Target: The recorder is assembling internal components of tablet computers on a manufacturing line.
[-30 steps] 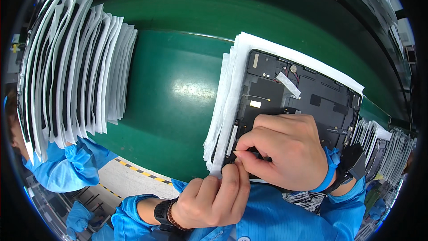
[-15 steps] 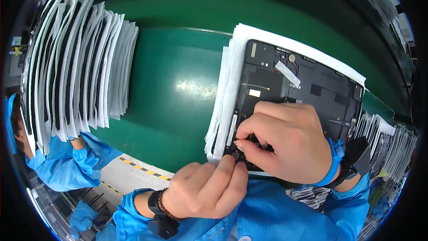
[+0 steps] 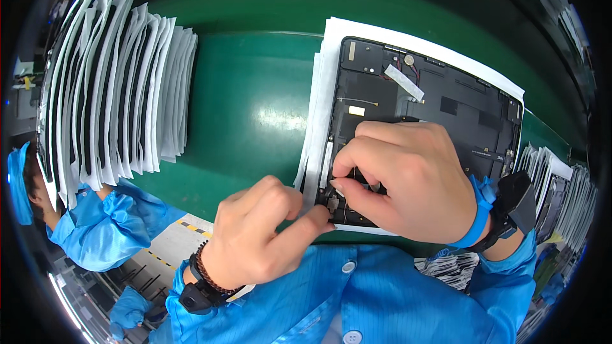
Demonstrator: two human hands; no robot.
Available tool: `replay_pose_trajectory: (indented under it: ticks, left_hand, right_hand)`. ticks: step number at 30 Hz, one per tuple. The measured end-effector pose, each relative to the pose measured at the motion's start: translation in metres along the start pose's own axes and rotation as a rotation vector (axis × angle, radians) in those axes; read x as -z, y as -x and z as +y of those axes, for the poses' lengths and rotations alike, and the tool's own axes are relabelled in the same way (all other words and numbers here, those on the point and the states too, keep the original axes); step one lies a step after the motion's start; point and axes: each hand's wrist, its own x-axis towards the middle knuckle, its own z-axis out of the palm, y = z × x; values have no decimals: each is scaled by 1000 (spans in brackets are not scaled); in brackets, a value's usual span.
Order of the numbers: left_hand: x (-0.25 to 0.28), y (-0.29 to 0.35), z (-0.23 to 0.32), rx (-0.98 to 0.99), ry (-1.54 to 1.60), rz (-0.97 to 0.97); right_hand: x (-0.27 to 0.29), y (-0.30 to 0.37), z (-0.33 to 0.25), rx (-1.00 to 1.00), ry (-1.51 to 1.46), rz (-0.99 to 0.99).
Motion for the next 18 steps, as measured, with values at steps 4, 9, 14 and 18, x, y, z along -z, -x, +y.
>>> replay_pose_trajectory:
  ticks: [4, 9, 14, 18]
  left_hand:
    - [-4, -6, 6, 39, 34, -38]
    - [-2, -10, 12, 65, 1, -74]
    - [-3, -8, 4, 28, 14, -70]
    - [7, -11, -10, -86, 11, -96]
  right_hand:
    - [0, 6, 4, 4, 11, -1]
    - [-1, 4, 2, 22, 32, 12]
    - [-1, 3, 4, 14, 69, -13]
    - [-1, 4, 5, 26, 63, 2]
